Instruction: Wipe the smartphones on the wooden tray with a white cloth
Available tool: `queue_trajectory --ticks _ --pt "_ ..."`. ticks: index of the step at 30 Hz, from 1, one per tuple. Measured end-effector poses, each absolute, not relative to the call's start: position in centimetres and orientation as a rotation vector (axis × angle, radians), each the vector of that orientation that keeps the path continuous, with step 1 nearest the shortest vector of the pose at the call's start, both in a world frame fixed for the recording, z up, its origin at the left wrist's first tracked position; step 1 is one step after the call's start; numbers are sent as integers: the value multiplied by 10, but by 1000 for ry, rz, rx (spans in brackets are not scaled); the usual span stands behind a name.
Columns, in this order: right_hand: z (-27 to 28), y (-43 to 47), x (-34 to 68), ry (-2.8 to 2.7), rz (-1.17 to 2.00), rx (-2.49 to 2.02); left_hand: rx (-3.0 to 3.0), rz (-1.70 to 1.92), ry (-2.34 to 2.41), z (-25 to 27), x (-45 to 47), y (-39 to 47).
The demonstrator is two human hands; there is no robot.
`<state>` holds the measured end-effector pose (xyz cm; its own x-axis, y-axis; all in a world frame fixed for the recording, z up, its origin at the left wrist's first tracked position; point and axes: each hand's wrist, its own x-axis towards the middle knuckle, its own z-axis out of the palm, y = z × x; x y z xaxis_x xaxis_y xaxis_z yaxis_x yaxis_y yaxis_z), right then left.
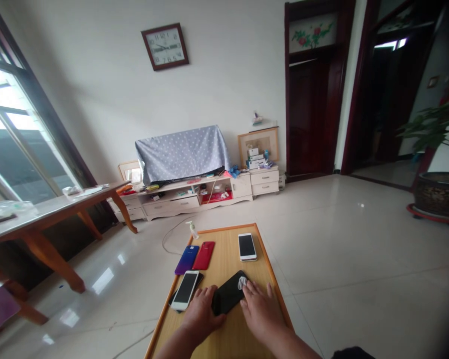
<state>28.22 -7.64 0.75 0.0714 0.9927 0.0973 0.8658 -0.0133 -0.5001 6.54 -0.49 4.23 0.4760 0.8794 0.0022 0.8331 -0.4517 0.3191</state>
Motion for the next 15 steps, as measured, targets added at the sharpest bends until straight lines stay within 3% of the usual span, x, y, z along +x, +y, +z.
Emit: queue_trajectory --ticks 10,15 --pt "8 -74 300 -1621 424 -1801 2491 177 1525 51 75 -7" --pt "9 -69 302 -1370 602 -1774 2391 166 1609 57 80 -9"
